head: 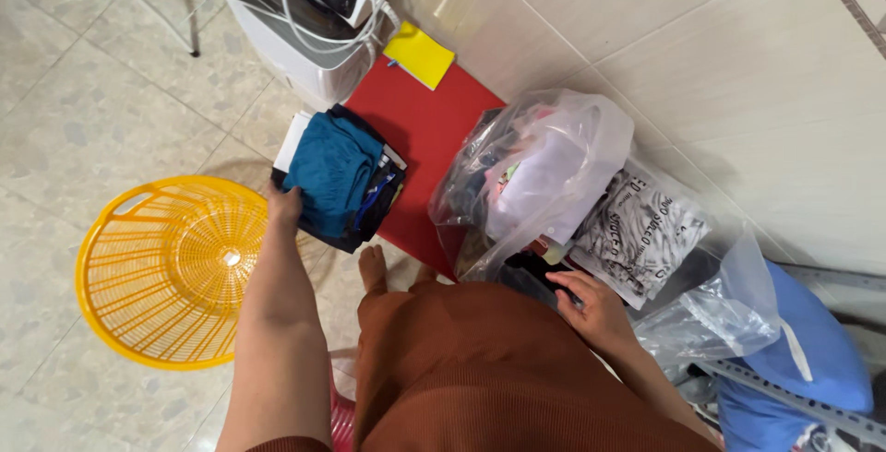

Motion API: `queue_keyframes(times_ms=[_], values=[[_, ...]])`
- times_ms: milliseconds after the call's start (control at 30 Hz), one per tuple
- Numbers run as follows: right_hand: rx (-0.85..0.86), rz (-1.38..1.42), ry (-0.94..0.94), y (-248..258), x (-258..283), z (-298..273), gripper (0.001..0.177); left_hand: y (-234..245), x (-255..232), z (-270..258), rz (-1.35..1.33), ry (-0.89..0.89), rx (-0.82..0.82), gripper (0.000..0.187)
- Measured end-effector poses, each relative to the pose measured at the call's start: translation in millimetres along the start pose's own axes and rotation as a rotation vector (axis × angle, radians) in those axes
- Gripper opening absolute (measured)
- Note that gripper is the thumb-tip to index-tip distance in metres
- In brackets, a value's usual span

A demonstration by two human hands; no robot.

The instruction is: The person places folded clothes one by one into a large clear plastic bag on a red table, then ties the bag closed. The person handles shirts and pants, stacking them briefly before transferring them into the bag.

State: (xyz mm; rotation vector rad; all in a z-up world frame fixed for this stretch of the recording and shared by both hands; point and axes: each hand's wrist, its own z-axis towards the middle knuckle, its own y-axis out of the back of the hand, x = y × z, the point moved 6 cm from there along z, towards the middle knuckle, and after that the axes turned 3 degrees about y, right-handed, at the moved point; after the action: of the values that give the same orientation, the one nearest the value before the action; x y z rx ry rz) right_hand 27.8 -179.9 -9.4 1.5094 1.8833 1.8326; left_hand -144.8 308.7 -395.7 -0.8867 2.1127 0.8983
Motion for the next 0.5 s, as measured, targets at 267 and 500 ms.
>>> queue_keyframes(times_ms=[267,500], values=[[0.096,0.023,-0.043,-6.5,-1.6,-3.1,0.032,12.9,6.0,-6.9,-0.142,0.096,-0.031,0.046],[-0.014,-0.032,0.137,-1.4,24.7,8.2,0.029,-24.1,-6.4,-23.8,-0.79,0.547,0.248,0.031]])
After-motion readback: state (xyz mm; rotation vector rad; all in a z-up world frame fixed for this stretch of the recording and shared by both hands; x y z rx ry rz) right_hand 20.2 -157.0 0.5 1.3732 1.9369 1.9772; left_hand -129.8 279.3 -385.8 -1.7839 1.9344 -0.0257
